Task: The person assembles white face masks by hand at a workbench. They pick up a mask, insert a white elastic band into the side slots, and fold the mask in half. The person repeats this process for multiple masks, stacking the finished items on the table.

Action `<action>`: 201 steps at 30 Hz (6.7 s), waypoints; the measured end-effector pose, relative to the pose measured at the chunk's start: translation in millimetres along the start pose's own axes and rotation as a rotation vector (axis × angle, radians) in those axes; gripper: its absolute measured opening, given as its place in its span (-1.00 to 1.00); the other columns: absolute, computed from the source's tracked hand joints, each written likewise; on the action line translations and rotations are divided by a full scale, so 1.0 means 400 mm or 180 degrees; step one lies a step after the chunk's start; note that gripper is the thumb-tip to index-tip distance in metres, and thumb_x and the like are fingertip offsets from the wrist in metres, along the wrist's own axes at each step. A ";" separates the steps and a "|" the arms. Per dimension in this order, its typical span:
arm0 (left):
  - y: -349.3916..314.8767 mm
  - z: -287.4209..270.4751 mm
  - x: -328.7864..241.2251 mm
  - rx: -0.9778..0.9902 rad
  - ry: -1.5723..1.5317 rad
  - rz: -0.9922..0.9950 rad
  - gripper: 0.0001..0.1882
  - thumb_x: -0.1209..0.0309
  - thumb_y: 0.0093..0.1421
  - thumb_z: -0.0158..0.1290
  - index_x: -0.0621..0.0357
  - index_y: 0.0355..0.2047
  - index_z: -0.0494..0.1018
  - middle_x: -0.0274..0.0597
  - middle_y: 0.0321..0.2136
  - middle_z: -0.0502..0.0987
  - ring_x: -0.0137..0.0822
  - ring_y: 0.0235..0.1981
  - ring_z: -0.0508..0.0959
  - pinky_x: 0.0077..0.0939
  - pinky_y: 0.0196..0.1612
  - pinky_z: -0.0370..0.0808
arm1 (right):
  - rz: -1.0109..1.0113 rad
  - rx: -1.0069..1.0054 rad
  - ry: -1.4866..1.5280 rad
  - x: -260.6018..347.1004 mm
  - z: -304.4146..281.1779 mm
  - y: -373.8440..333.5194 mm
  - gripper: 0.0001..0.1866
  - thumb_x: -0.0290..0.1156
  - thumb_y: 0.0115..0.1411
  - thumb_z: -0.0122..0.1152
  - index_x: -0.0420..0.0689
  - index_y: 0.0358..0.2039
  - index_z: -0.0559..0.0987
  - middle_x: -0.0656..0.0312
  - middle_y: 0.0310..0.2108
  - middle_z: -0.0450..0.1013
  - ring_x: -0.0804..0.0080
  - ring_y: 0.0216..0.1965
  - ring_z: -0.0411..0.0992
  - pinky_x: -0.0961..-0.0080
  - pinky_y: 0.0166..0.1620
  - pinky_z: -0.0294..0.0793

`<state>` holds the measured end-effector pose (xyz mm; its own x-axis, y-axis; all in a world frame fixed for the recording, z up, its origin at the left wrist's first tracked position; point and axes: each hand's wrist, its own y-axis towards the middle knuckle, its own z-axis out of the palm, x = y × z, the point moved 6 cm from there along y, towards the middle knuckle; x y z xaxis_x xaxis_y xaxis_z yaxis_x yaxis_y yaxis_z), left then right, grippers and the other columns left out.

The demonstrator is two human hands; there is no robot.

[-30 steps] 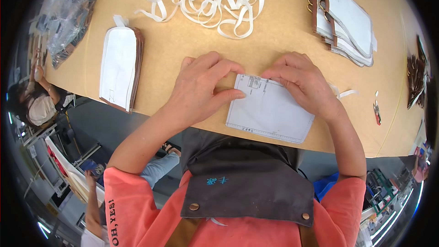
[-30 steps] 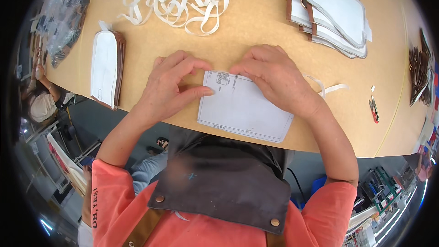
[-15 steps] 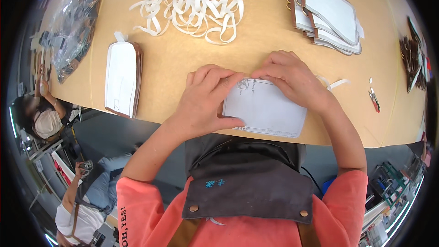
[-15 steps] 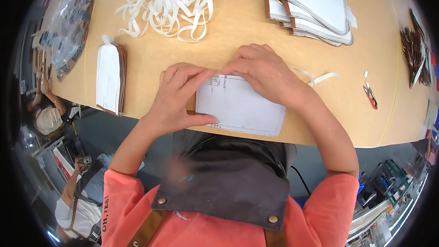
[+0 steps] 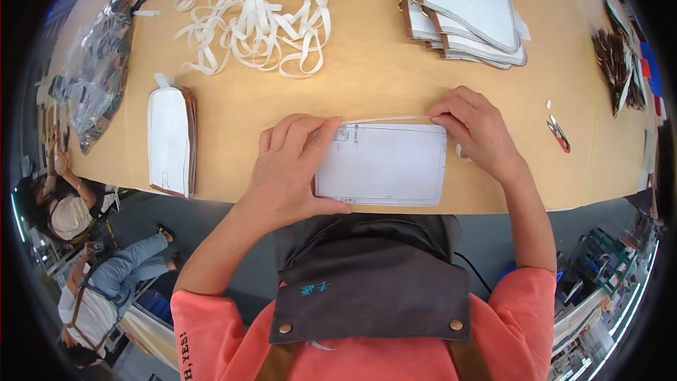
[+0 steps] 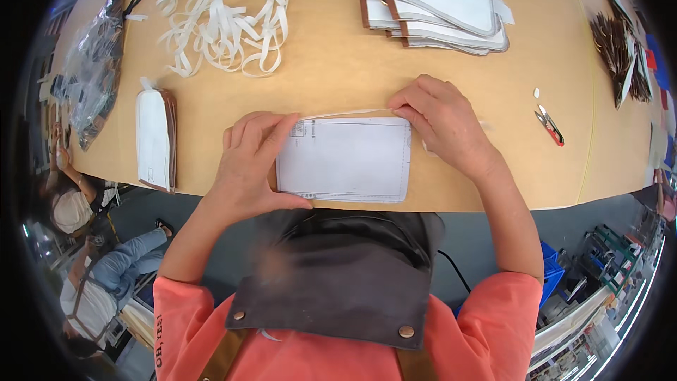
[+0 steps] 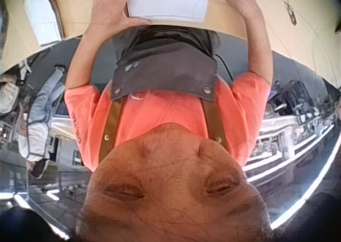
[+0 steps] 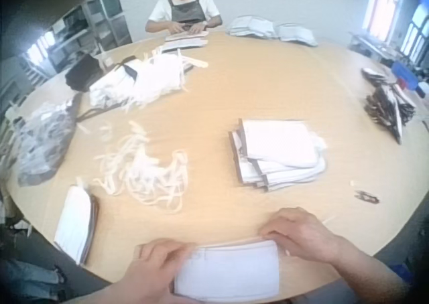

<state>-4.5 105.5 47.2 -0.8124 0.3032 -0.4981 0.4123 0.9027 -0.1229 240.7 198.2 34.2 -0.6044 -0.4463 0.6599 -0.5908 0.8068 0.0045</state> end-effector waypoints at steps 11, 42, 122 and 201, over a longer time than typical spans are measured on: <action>-0.003 0.002 -0.003 -0.0042 0.0015 -0.0009 0.18 -0.01 -0.37 0.47 0.13 0.28 0.24 -0.10 0.10 0.29 -0.01 0.17 0.25 -0.12 0.17 0.17 | 0.0739 0.0027 0.0132 -0.048 -0.046 -0.088 -0.93 -0.49 0.23 0.23 -0.16 -0.28 0.54 0.18 -0.33 0.44 0.25 -0.37 0.47 0.40 -0.30 0.46; -0.013 0.008 -0.025 -0.0224 0.0169 -0.0318 0.18 0.03 -0.42 0.52 0.09 0.26 0.28 -0.13 0.04 0.35 -0.08 0.08 0.29 -0.16 0.15 0.19 | 0.0973 -0.1073 0.0012 -0.009 0.011 -0.238 -0.93 -0.54 0.20 0.24 -0.15 -0.31 0.53 0.13 -0.38 0.44 0.18 -0.44 0.49 0.34 -0.39 0.50; -0.054 0.087 -0.049 -0.1295 0.0497 -0.0460 0.08 -0.09 -0.34 0.46 0.07 0.21 0.34 -0.14 -0.06 0.32 -0.11 0.04 0.32 -0.12 0.17 0.19 | 0.1275 -0.1796 0.0162 0.039 0.096 -0.406 -0.91 -0.40 0.20 0.21 -0.14 -0.38 0.54 0.13 -0.42 0.51 0.13 -0.41 0.53 0.24 -0.34 0.52; 0.124 0.111 -0.181 -0.0944 0.0080 0.0310 0.36 -0.19 -0.40 0.43 0.15 0.35 0.05 0.10 0.02 0.46 0.10 0.12 0.40 0.46 0.31 -0.13 | -0.0649 0.0732 -0.1174 0.094 0.079 -0.101 0.31 0.17 -0.31 0.55 -0.06 0.42 0.10 -0.09 0.40 0.01 0.02 0.47 -0.14 -0.04 0.42 -0.13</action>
<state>93.0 114.7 39.0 -0.7864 0.3968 -0.4735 0.3535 0.9176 0.1819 225.1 136.5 35.1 -0.5888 -0.7276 0.3521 -0.7947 0.6007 -0.0875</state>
